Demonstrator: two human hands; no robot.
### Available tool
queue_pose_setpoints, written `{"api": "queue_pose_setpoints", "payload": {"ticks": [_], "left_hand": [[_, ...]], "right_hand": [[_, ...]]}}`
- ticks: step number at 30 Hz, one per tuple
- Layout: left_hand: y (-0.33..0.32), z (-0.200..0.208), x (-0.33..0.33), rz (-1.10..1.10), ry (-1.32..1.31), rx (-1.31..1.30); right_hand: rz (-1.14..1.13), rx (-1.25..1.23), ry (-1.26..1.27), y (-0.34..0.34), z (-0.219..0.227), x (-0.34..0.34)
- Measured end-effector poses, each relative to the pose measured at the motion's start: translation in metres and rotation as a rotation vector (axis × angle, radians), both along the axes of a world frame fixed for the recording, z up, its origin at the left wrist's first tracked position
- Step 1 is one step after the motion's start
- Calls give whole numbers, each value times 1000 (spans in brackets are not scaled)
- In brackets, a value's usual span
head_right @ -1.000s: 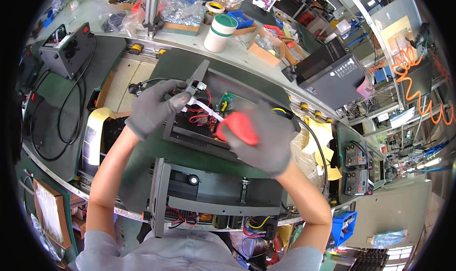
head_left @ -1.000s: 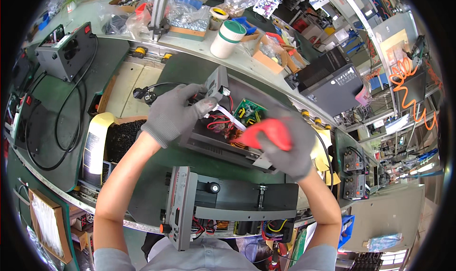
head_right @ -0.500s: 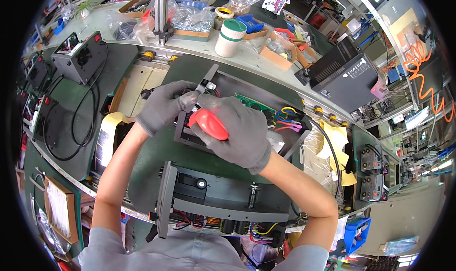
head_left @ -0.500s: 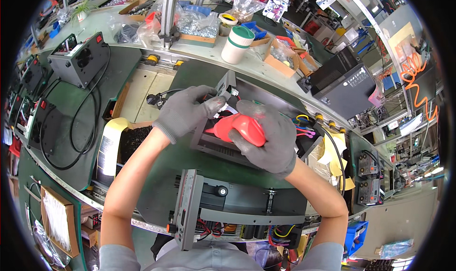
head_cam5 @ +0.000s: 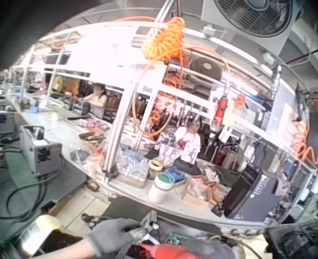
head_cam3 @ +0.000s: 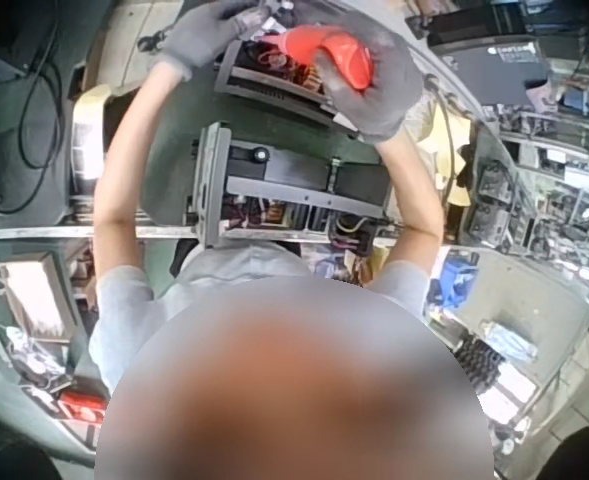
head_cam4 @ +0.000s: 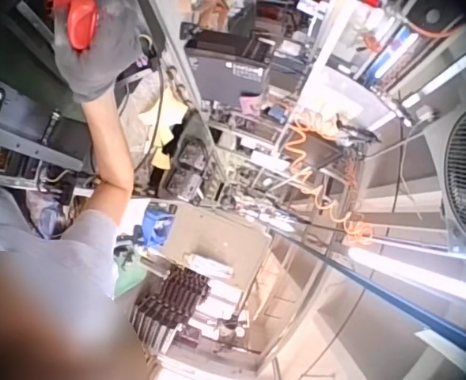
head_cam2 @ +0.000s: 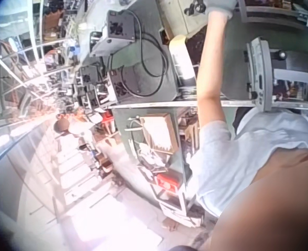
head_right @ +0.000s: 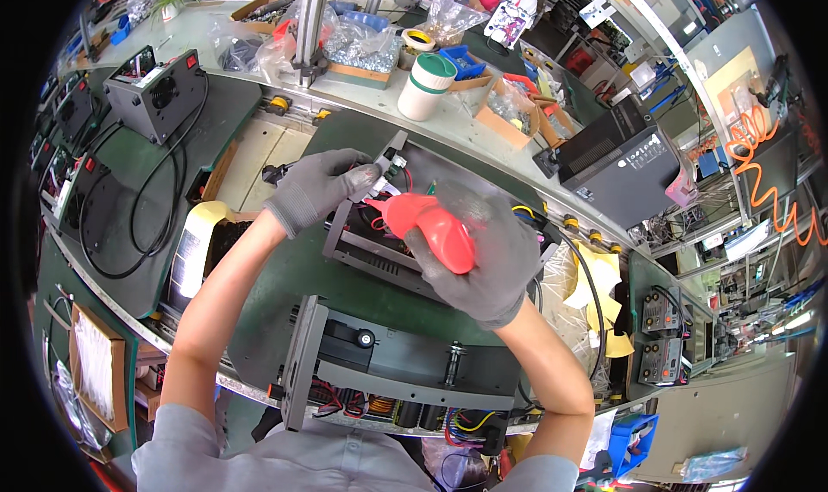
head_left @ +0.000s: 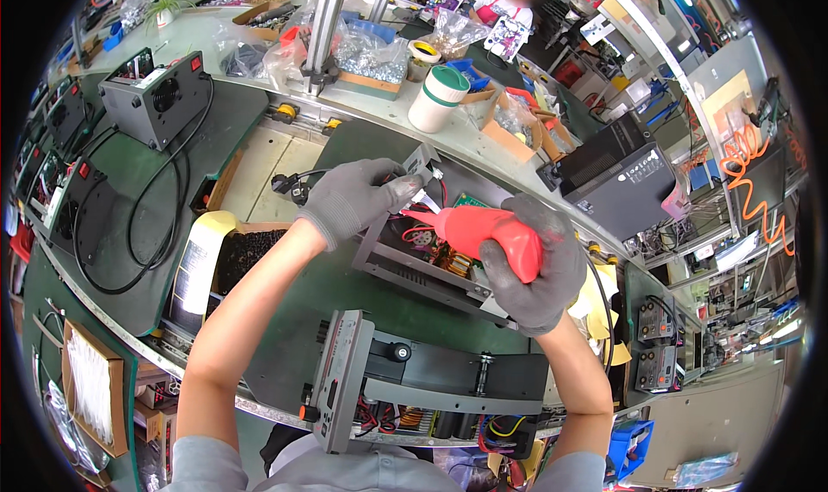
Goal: Assembling and labeling an electronic power inverter unit on an assembly line.
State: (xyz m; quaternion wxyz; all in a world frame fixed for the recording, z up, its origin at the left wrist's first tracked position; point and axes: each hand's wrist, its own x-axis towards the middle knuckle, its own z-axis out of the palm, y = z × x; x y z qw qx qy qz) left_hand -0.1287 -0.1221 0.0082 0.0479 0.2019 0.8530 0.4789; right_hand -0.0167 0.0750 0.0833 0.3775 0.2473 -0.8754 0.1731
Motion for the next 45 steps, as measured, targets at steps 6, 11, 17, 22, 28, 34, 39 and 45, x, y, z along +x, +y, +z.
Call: {"api": "queue_pose_setpoints", "payload": {"ticks": [6,11,17,22,28,34,39,45], "left_hand": [[-2,0,2,-6,0,18],[-2,2,4,-7,21,1],[-3,1,7,-2,5,2],[-3,0,8,3,-12,40],[-4,-2,9,-5,-8,52],[-4,-4,9,-7,4,55],[-4,-7,9,-18,45,58],[-4,-7,14,-31,64,87]], "right_hand": [[-15,44,29,-1,-1,1],[6,45,65,0,1,-2],[33,37,69,-3,8,0],[42,50,126,-5,12,2],[23,21,135,-2,11,3],[-40,42,104,1,13,5],[-25,7,143,1,13,3],[-29,13,111,6,14,5]]}}
